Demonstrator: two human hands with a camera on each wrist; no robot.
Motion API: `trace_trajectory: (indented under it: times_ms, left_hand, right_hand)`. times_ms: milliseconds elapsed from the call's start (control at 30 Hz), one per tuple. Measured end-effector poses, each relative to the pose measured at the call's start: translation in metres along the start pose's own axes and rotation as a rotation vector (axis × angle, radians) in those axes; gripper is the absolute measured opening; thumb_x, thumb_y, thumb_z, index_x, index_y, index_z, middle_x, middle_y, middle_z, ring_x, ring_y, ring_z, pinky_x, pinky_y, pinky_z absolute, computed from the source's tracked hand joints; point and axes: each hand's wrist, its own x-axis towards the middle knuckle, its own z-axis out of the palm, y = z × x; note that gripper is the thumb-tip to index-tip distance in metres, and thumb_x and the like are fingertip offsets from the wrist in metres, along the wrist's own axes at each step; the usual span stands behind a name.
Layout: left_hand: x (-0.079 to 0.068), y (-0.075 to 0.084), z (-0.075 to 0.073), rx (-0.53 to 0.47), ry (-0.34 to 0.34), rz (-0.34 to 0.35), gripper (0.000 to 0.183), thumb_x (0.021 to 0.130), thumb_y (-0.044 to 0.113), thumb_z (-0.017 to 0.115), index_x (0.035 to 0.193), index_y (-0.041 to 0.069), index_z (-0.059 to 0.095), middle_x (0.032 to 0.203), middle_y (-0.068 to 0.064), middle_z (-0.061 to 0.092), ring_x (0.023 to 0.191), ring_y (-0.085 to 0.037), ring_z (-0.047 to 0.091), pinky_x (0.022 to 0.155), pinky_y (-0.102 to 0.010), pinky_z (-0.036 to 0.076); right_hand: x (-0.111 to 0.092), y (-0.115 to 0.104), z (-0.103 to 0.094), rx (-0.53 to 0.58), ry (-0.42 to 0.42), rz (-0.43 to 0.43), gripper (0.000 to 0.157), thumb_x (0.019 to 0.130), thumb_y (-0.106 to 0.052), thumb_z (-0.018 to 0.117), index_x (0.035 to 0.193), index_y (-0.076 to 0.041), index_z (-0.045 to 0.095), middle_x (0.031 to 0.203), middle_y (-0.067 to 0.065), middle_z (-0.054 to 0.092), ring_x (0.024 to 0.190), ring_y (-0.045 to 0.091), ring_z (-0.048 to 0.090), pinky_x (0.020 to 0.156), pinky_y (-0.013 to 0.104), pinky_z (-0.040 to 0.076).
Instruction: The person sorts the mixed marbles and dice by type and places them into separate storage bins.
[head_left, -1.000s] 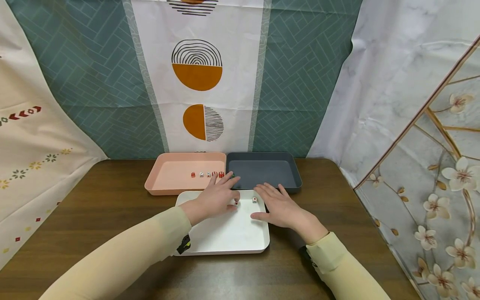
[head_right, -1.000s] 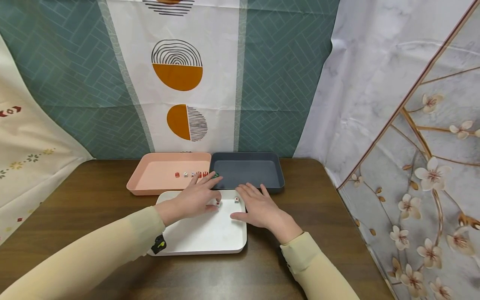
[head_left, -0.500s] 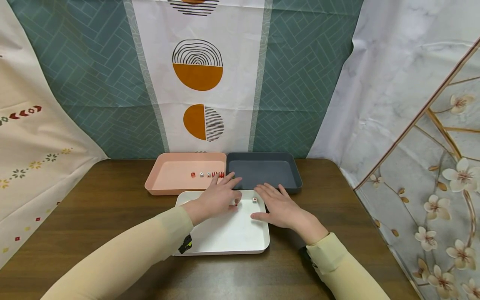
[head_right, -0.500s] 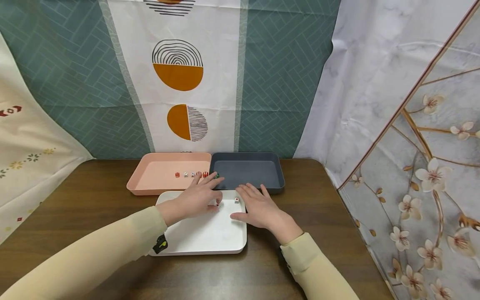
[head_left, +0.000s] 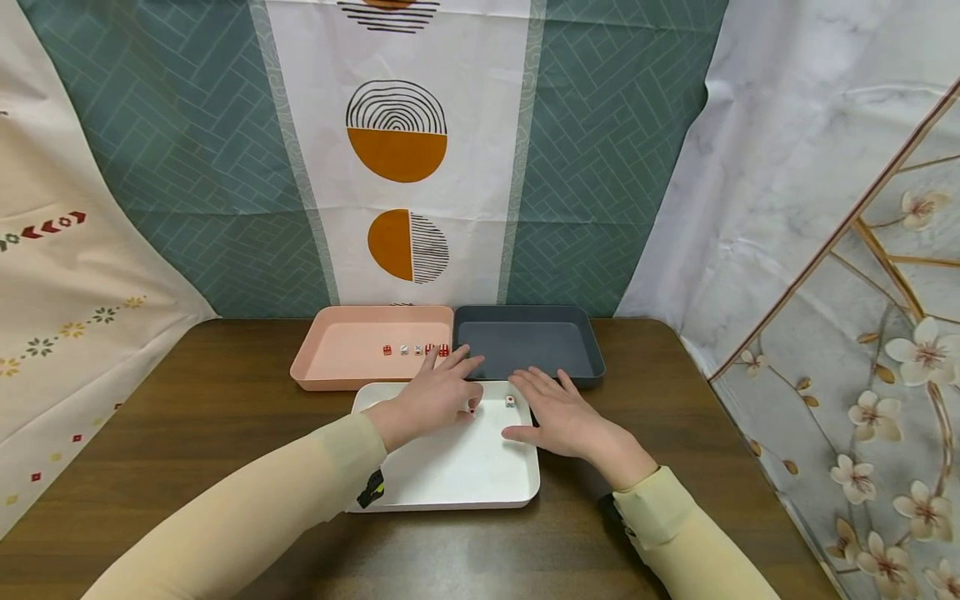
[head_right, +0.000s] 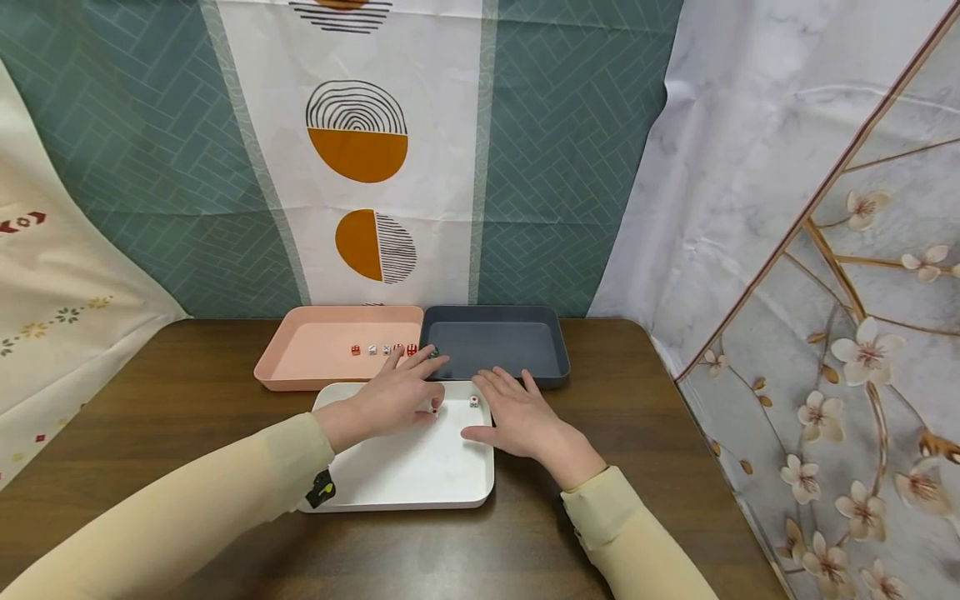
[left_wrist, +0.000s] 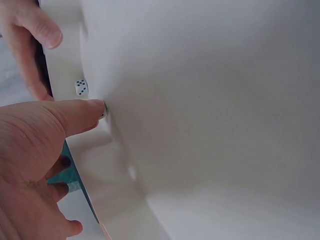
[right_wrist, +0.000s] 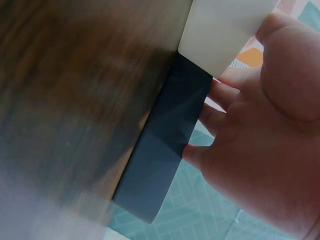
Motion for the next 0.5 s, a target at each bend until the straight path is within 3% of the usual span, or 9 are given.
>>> trace_trajectory:
  times_ms: [500]
  left_hand:
    - [-0.0029,0.0014,-0.0093,0.019,0.001,-0.025,0.016,0.095,0.024,0.092,0.095,0.028,0.076,0.172,-0.012,0.046,0.165,-0.043,0.028,0.125,-0.078,0.02]
  right_hand:
    - [-0.0012,-0.0006,0.0003,0.017,0.006,-0.005,0.091,0.104,-0.059,0.073,0.171,-0.007,0.039,0.177,0.012,0.037,0.168,0.034,0.023,0.133,0.064,0.008]
